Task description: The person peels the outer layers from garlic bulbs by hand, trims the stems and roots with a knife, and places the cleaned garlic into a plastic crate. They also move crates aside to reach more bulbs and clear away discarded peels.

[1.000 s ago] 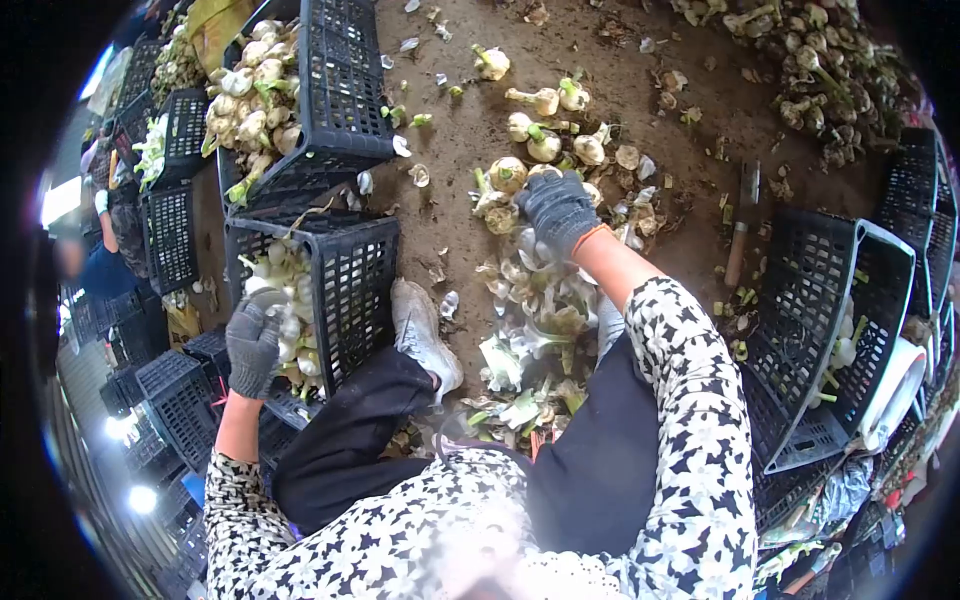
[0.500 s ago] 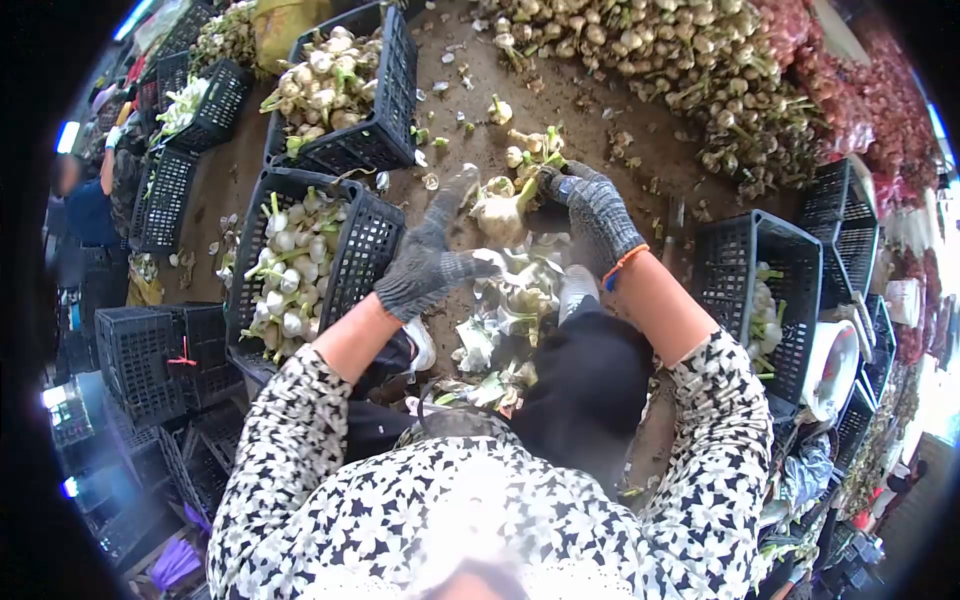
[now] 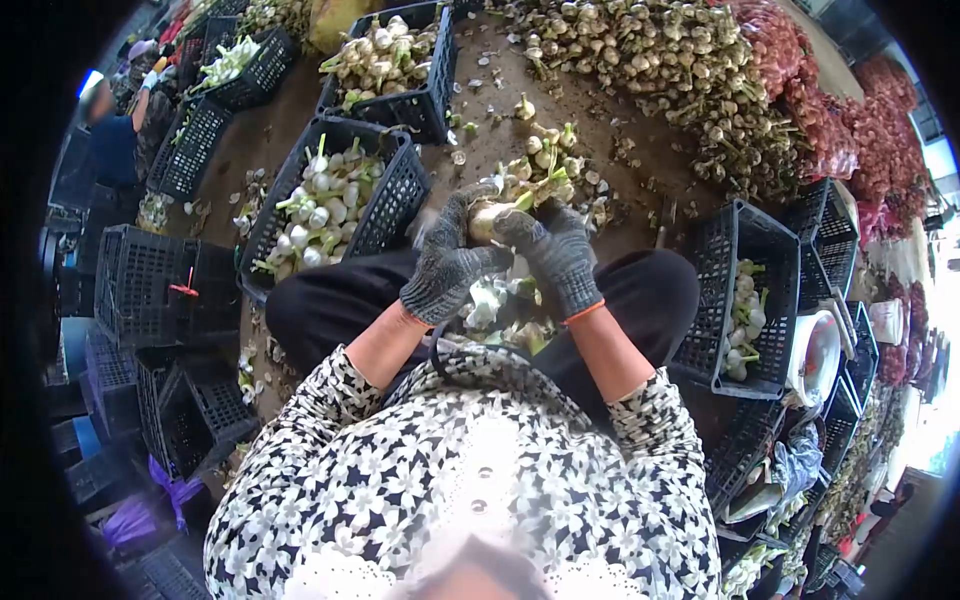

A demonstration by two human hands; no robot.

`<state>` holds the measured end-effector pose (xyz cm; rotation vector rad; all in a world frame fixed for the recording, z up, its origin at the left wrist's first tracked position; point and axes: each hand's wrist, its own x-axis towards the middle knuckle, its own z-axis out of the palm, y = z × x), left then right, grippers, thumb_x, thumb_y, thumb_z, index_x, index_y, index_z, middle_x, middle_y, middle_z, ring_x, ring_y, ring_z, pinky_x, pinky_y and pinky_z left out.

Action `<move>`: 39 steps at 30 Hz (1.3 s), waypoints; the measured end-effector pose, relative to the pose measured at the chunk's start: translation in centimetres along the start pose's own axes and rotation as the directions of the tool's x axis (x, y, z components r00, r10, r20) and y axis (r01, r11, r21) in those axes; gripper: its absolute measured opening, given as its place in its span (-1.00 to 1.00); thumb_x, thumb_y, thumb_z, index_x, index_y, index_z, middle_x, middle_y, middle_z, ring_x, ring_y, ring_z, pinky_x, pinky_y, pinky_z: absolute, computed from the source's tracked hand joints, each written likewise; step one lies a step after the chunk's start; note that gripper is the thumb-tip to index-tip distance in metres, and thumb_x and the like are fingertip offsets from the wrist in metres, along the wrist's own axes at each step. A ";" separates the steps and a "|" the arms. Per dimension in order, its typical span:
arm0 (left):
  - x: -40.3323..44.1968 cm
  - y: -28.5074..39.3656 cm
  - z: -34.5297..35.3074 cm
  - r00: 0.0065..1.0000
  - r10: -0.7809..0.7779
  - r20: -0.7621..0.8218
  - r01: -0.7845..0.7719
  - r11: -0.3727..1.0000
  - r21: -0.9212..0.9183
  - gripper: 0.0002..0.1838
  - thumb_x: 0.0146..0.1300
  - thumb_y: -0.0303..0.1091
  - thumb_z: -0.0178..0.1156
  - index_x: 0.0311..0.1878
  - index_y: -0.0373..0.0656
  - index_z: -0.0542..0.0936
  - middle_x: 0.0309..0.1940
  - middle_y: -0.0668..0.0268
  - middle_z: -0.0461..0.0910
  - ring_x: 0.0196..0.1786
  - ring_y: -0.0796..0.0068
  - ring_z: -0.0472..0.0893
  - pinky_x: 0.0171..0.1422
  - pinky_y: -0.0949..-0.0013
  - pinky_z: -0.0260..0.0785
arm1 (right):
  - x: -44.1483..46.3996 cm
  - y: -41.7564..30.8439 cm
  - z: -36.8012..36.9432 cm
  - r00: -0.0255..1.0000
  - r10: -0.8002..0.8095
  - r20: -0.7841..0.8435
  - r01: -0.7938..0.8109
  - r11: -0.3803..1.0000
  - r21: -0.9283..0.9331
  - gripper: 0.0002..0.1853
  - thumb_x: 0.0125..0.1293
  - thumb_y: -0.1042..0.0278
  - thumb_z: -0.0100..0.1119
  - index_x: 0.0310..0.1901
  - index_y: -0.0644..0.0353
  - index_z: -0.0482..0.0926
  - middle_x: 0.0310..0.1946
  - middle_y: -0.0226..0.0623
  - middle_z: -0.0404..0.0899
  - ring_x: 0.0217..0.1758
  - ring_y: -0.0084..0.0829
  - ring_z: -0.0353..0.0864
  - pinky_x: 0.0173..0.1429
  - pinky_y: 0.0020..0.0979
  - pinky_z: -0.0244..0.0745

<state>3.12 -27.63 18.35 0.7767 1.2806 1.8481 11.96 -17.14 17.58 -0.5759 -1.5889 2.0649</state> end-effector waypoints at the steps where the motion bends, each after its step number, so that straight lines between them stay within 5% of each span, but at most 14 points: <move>1: -0.6 0.3 -0.3 0.997 0.077 -0.004 -0.075 0.983 0.169 -0.33 -0.29 -0.56 0.30 0.01 -0.23 0.29 -0.16 0.27 0.39 -0.09 0.51 0.39 -0.04 0.48 0.31 | -0.3 0.6 0.4 0.999 -0.032 0.006 0.033 0.997 -0.076 -0.71 0.13 0.27 0.07 -0.16 0.27 0.43 -0.30 -0.25 0.52 -0.30 -0.51 0.49 -0.23 -0.53 0.39; 11: -2.1 -2.6 -3.6 0.978 0.204 0.045 -0.204 0.886 0.415 -0.31 -0.33 -0.59 0.25 0.03 -0.25 0.29 -0.08 0.24 0.37 -0.05 0.50 0.38 0.03 0.48 0.26 | -1.8 3.0 0.2 0.995 0.031 0.096 0.025 0.845 -0.534 -0.51 -0.21 0.41 0.16 -0.10 0.18 0.42 -0.18 -0.25 0.44 -0.11 -0.28 0.40 -0.01 -0.39 0.33; 14: -2.4 -2.8 -4.3 0.983 0.177 0.042 -0.179 0.904 0.389 -0.31 -0.33 -0.60 0.24 0.04 -0.25 0.29 -0.06 0.23 0.37 -0.03 0.48 0.37 0.04 0.47 0.26 | -1.7 2.4 1.3 0.955 0.296 -0.009 -0.296 0.950 -0.104 -0.52 -0.18 0.41 0.16 -0.09 0.18 0.41 -0.18 -0.24 0.43 -0.13 -0.30 0.42 -0.04 -0.40 0.35; 17: -2.5 -3.2 -4.9 0.969 0.245 0.042 -0.242 0.893 0.379 -0.31 -0.32 -0.60 0.23 0.04 -0.24 0.29 -0.09 0.24 0.37 -0.03 0.47 0.37 0.04 0.46 0.26 | -1.7 2.0 2.3 0.993 -0.008 0.115 0.056 0.906 -0.420 -0.71 0.05 0.42 0.09 -0.16 0.35 0.44 -0.33 -0.33 0.51 -0.29 -0.58 0.44 -0.21 -0.56 0.35; 20: -2.8 -3.5 -5.7 0.972 0.232 0.025 -0.223 0.893 0.390 -0.34 -0.30 -0.62 0.23 0.03 -0.23 0.30 -0.11 0.25 0.38 -0.08 0.51 0.39 0.00 0.47 0.29 | -2.1 -0.1 4.1 0.920 0.382 -0.088 -0.392 0.909 -0.145 -0.72 0.04 0.47 0.07 -0.16 0.32 0.45 -0.29 -0.33 0.50 -0.26 -0.58 0.43 -0.20 -0.56 0.34; 21: -2.8 -3.6 -5.9 0.994 0.108 0.000 -0.106 0.979 0.175 -0.35 -0.30 -0.62 0.23 0.01 -0.23 0.32 -0.12 0.26 0.39 -0.10 0.53 0.41 -0.03 0.48 0.31 | -2.0 0.3 3.1 0.987 0.026 0.161 0.081 0.777 -0.624 -0.67 -0.02 0.47 0.08 -0.14 0.26 0.45 -0.25 -0.27 0.47 -0.21 -0.46 0.44 -0.16 -0.51 0.37; 22: -2.9 -3.7 -6.1 1.000 -0.019 0.002 0.019 0.999 -0.051 -0.37 -0.30 -0.63 0.22 0.00 -0.23 0.33 -0.13 0.26 0.39 -0.13 0.55 0.42 -0.06 0.49 0.33 | -1.7 1.1 2.2 0.831 -0.153 0.534 0.554 0.303 -0.775 -0.61 -0.09 0.48 0.09 -0.12 0.19 0.45 -0.20 -0.21 0.45 -0.16 -0.35 0.44 -0.12 -0.45 0.40; 27: -3.2 -2.4 -7.2 0.973 -0.229 0.015 0.226 0.943 -0.245 -0.43 -0.26 -0.65 0.15 -0.03 -0.21 0.36 -0.24 0.29 0.45 -0.21 0.52 0.47 -0.12 0.51 0.36 | -0.3 1.1 3.0 0.922 0.106 0.372 0.178 0.738 -0.651 -0.66 0.00 0.54 0.00 -0.10 0.23 0.43 -0.24 -0.24 0.47 -0.19 -0.40 0.47 -0.13 -0.50 0.40; 29: -2.9 -2.4 -7.5 0.972 -0.224 0.076 0.236 0.893 -0.383 -0.45 -0.23 -0.62 0.12 -0.02 -0.22 0.36 -0.26 0.29 0.47 -0.24 0.51 0.49 -0.14 0.51 0.37 | 0.2 1.0 2.7 0.860 0.473 0.192 -0.459 0.881 -0.111 -0.72 0.05 0.55 -0.02 -0.13 0.30 0.43 -0.26 -0.26 0.49 -0.21 -0.47 0.48 -0.14 -0.49 0.41; 32: -3.1 -1.6 -7.4 0.964 -0.263 0.046 0.264 0.912 -0.313 -0.46 -0.22 -0.59 0.12 -0.01 -0.24 0.35 -0.23 0.28 0.46 -0.23 0.49 0.49 -0.11 0.49 0.36 | -0.1 1.0 3.2 0.945 0.095 0.314 0.033 0.925 -0.377 -0.75 0.09 0.53 -0.02 -0.15 0.35 0.43 -0.30 -0.30 0.51 -0.28 -0.53 0.49 -0.19 -0.51 0.41; 34: -3.1 -2.5 -7.1 0.975 -0.223 0.005 0.217 0.944 -0.250 -0.43 -0.23 -0.60 0.14 0.01 -0.25 0.33 -0.21 0.27 0.46 -0.21 0.47 0.48 -0.08 0.47 0.36 | 0.4 1.1 2.9 0.935 0.265 0.236 -0.130 0.874 -0.468 -0.73 0.06 0.53 0.02 -0.14 0.33 0.43 -0.32 -0.30 0.51 -0.33 -0.53 0.49 -0.24 -0.52 0.41; 36: -3.0 -3.2 -6.9 0.994 0.083 -0.075 -0.068 0.981 0.180 -0.39 -0.24 -0.61 0.17 0.03 -0.25 0.32 -0.20 0.27 0.45 -0.20 0.47 0.48 -0.08 0.45 0.37 | 1.0 2.4 2.3 0.895 -0.010 0.445 0.355 0.621 -0.699 -0.74 0.04 0.53 0.06 -0.17 0.32 0.46 -0.33 -0.32 0.51 -0.38 -0.56 0.48 -0.29 -0.54 0.39; 37: -3.0 -3.4 -7.0 0.983 0.170 -0.069 -0.143 0.946 0.289 -0.37 -0.24 -0.63 0.19 0.04 -0.25 0.30 -0.21 0.27 0.45 -0.21 0.49 0.48 -0.08 0.45 0.37 | 0.4 0.1 4.4 0.959 0.225 0.171 -0.103 0.841 -0.531 -0.80 0.04 0.50 0.08 -0.25 0.32 0.50 -0.39 -0.34 0.52 -0.40 -0.57 0.47 -0.31 -0.55 0.38; 39: -3.2 -2.9 -7.1 0.998 0.000 -0.068 0.005 0.997 0.077 -0.39 -0.21 -0.60 0.18 0.05 -0.26 0.30 -0.20 0.26 0.45 -0.20 0.49 0.48 -0.05 0.45 0.35 | 0.6 0.9 4.0 0.958 0.220 0.182 -0.129 0.902 -0.412 -0.83 0.04 0.49 0.08 -0.29 0.32 0.51 -0.41 -0.34 0.52 -0.41 -0.58 0.46 -0.32 -0.55 0.38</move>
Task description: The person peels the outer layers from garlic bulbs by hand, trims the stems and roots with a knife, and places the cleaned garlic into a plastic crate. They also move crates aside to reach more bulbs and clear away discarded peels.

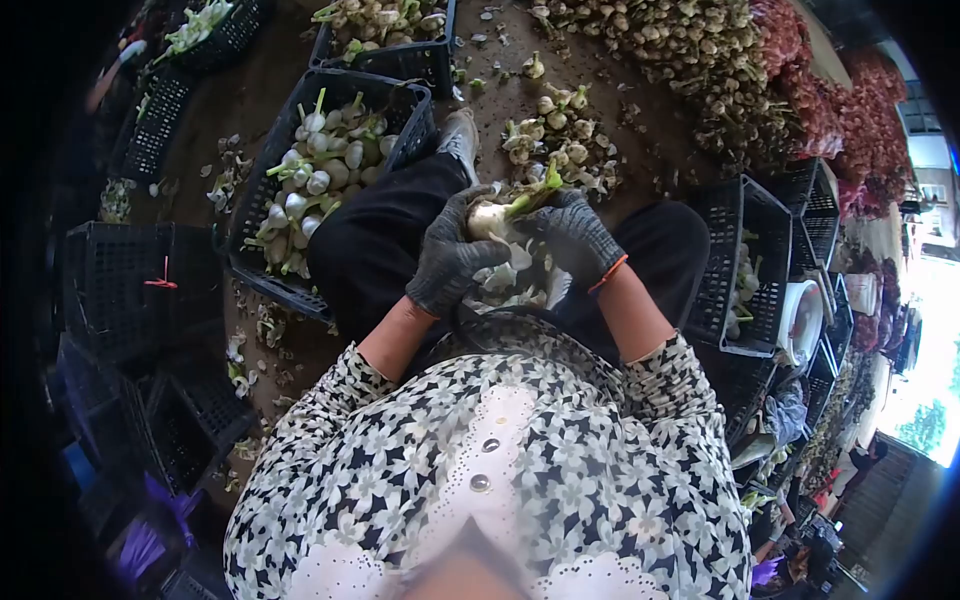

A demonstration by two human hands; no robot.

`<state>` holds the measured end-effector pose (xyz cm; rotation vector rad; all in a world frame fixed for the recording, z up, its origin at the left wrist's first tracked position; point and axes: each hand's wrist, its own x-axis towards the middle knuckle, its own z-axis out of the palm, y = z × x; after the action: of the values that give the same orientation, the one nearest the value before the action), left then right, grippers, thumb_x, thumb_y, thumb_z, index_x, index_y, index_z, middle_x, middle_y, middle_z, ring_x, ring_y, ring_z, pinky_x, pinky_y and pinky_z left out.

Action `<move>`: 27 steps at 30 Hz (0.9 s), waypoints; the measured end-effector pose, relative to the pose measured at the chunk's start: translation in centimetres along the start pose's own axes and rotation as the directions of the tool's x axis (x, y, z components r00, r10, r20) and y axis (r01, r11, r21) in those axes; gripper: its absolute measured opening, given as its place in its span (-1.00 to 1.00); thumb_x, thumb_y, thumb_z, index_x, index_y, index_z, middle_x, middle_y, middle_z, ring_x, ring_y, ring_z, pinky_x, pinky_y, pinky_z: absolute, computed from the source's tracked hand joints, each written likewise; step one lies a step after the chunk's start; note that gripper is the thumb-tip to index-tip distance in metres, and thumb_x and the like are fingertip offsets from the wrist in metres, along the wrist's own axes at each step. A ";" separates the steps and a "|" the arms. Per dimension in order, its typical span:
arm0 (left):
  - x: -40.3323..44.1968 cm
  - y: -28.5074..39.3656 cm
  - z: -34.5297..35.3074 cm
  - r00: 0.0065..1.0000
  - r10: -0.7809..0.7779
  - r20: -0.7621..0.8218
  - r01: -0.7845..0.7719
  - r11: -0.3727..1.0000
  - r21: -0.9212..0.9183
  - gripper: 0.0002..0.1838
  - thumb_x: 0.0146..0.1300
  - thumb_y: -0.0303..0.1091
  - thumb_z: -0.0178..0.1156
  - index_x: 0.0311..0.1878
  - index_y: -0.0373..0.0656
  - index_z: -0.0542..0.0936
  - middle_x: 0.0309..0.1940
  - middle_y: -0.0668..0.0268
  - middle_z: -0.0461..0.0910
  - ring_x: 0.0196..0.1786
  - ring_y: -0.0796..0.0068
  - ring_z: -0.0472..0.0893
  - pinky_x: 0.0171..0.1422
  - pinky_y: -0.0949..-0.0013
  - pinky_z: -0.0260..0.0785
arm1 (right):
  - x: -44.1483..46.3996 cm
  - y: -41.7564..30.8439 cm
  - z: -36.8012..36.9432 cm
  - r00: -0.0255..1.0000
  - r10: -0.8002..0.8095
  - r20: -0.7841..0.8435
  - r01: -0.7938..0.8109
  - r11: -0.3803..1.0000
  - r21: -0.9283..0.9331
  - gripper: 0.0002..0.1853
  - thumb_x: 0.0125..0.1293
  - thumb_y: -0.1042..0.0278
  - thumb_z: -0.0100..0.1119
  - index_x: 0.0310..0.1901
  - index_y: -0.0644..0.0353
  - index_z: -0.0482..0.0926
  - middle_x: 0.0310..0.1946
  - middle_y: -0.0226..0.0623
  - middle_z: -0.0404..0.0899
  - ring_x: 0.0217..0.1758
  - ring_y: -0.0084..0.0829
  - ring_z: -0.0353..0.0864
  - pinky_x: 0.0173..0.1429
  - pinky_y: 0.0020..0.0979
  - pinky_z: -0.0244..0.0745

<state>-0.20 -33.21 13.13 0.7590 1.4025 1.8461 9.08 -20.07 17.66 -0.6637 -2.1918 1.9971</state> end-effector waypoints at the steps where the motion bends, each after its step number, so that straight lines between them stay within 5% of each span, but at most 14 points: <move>1: -0.1 0.4 -0.1 0.987 -0.153 0.048 0.159 0.965 -0.206 -0.41 -0.18 -0.56 0.17 0.05 -0.26 0.30 -0.20 0.25 0.45 -0.19 0.50 0.47 -0.03 0.45 0.34 | 0.2 0.6 -0.3 1.000 -0.013 0.001 0.012 0.992 0.127 -0.85 0.04 0.48 0.08 -0.32 0.32 0.52 -0.44 -0.34 0.51 -0.42 -0.59 0.46 -0.34 -0.55 0.38; 3: -0.3 0.3 -0.4 0.967 -0.251 0.050 0.255 0.932 -0.256 -0.51 -0.05 -0.45 0.11 0.03 -0.30 0.31 -0.21 0.24 0.45 -0.20 0.50 0.48 -0.03 0.46 0.33 | 0.7 1.7 -1.5 0.997 0.027 0.078 -0.038 0.989 0.143 -0.84 0.03 0.47 0.11 -0.33 0.32 0.52 -0.45 -0.34 0.53 -0.42 -0.61 0.46 -0.34 -0.55 0.37; 7: -0.1 -0.6 -0.6 0.923 -0.380 0.052 0.287 0.595 -0.751 -0.64 0.15 -0.30 -0.03 -0.05 -0.34 0.36 -0.22 0.28 0.45 -0.17 0.55 0.45 -0.06 0.48 0.32 | 1.4 2.3 -2.5 0.959 0.166 0.229 -0.147 0.985 -0.095 -0.71 0.03 0.41 0.10 -0.17 0.34 0.46 -0.41 -0.39 0.53 -0.40 -0.58 0.50 -0.22 -0.54 0.41; 9: -0.2 0.6 -0.6 0.985 -0.146 -0.094 0.106 0.935 -0.338 -0.64 0.15 -0.26 -0.01 -0.05 -0.30 0.36 -0.21 0.29 0.44 -0.13 0.55 0.43 -0.03 0.48 0.29 | 1.4 2.9 -2.5 0.960 0.180 0.215 -0.232 0.940 0.250 -0.74 0.04 0.49 0.08 -0.18 0.26 0.49 -0.36 -0.34 0.54 -0.33 -0.64 0.48 -0.19 -0.57 0.37; 11: -0.3 0.4 -0.4 0.987 -0.083 -0.134 0.052 0.973 -0.225 -0.60 0.12 -0.26 0.05 -0.02 -0.27 0.33 -0.20 0.29 0.42 -0.13 0.55 0.42 -0.01 0.48 0.28 | 1.3 3.6 -2.5 0.949 0.186 0.255 -0.268 0.902 0.338 -0.66 0.03 0.49 0.09 -0.08 0.23 0.44 -0.26 -0.30 0.53 -0.26 -0.60 0.49 -0.15 -0.57 0.37; 13: -0.3 0.2 0.4 0.981 -0.050 -0.185 0.031 0.994 -0.108 -0.54 0.06 -0.31 0.12 0.02 -0.26 0.28 -0.20 0.30 0.41 -0.14 0.54 0.41 -0.02 0.47 0.29 | 1.2 5.8 -2.9 0.886 -0.154 0.438 0.254 0.951 -0.179 -0.57 -0.03 0.49 0.13 -0.03 0.22 0.40 -0.19 -0.25 0.51 -0.18 -0.49 0.49 -0.15 -0.51 0.39; 15: -0.6 -0.8 0.9 0.984 -0.068 -0.166 0.064 0.997 -0.034 -0.46 -0.01 -0.36 0.19 0.05 -0.27 0.25 -0.16 0.29 0.39 -0.14 0.51 0.41 -0.03 0.45 0.29 | 1.2 7.5 -2.7 0.927 -0.088 0.365 0.149 0.979 -0.142 -0.55 -0.11 0.49 0.16 -0.07 0.21 0.42 -0.24 -0.24 0.51 -0.19 -0.41 0.48 -0.16 -0.46 0.40; 17: -0.8 -0.8 1.2 0.991 0.129 -0.044 -0.099 0.904 0.417 -0.39 -0.07 -0.38 0.24 0.07 -0.26 0.22 -0.10 0.27 0.35 -0.14 0.49 0.40 -0.04 0.44 0.30 | 1.1 8.4 -2.1 0.969 0.067 0.238 -0.058 0.997 -0.045 -0.51 -0.25 0.51 0.21 -0.13 0.18 0.46 -0.33 -0.23 0.51 -0.22 -0.26 0.48 -0.18 -0.36 0.42; 18: -0.9 -0.6 1.3 0.988 0.154 0.003 -0.137 0.867 0.479 -0.35 -0.09 -0.36 0.26 0.09 -0.26 0.20 -0.12 0.26 0.35 -0.16 0.48 0.40 -0.03 0.44 0.29 | 1.0 8.6 -2.4 0.940 -0.232 0.252 0.309 0.890 -0.334 -0.55 -0.30 0.51 0.21 -0.20 0.18 0.49 -0.39 -0.25 0.49 -0.24 -0.23 0.46 -0.20 -0.35 0.42; 19: -0.6 -0.8 1.7 0.989 0.149 0.013 -0.137 0.867 0.479 -0.35 -0.09 -0.36 0.26 0.09 -0.26 0.20 -0.12 0.26 0.35 -0.16 0.48 0.40 -0.03 0.44 0.29 | 1.0 8.7 -2.9 0.942 -0.231 0.242 0.304 0.893 -0.332 -0.55 -0.30 0.51 0.21 -0.20 0.18 0.49 -0.39 -0.25 0.49 -0.24 -0.23 0.46 -0.20 -0.35 0.42; 21: -0.5 -0.9 3.0 0.992 -0.086 -0.095 0.093 0.994 0.063 -0.35 -0.10 -0.34 0.26 0.08 -0.27 0.21 -0.19 0.26 0.39 -0.17 0.48 0.42 -0.01 0.43 0.29 | 0.5 8.3 -3.8 0.854 -0.379 0.356 0.510 0.479 -0.714 -0.57 -0.32 0.45 0.24 -0.24 0.18 0.50 -0.37 -0.24 0.49 -0.20 -0.24 0.45 -0.14 -0.33 0.39; 23: -0.1 -1.6 3.4 0.981 -0.170 -0.094 0.161 0.982 -0.094 -0.42 -0.03 -0.32 0.20 0.07 -0.26 0.24 -0.22 0.26 0.42 -0.16 0.48 0.43 0.00 0.42 0.29 | 0.3 8.1 -4.0 0.903 -0.261 0.341 0.429 0.590 -0.684 -0.56 -0.34 0.38 0.27 -0.25 0.14 0.51 -0.34 -0.25 0.50 -0.15 -0.23 0.43 -0.07 -0.31 0.34; 25: 0.5 -2.6 3.4 0.963 -0.268 -0.030 0.237 0.897 -0.374 -0.57 0.08 -0.32 0.10 0.01 -0.28 0.31 -0.20 0.27 0.42 -0.16 0.48 0.45 -0.04 0.41 0.32 | 0.5 9.6 -4.2 0.982 -0.131 0.134 0.138 0.989 -0.044 -0.58 -0.30 0.39 0.24 -0.24 0.15 0.51 -0.29 -0.23 0.51 -0.15 -0.22 0.43 -0.07 -0.32 0.35; 27: 1.0 -1.9 4.5 0.938 -0.345 -0.023 0.308 0.863 -0.400 -0.55 0.07 -0.10 0.10 -0.06 -0.20 0.35 -0.30 0.22 0.45 -0.30 0.42 0.48 -0.25 0.35 0.39 | 0.2 10.0 -4.8 0.984 -0.126 0.126 0.137 0.988 -0.078 -0.59 -0.24 0.41 0.21 -0.21 0.18 0.50 -0.26 -0.22 0.51 -0.13 -0.24 0.43 -0.09 -0.35 0.37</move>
<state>3.05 -29.50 12.43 0.2152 1.0817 1.8212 13.12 -15.16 8.58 -0.4046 -2.3345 1.9335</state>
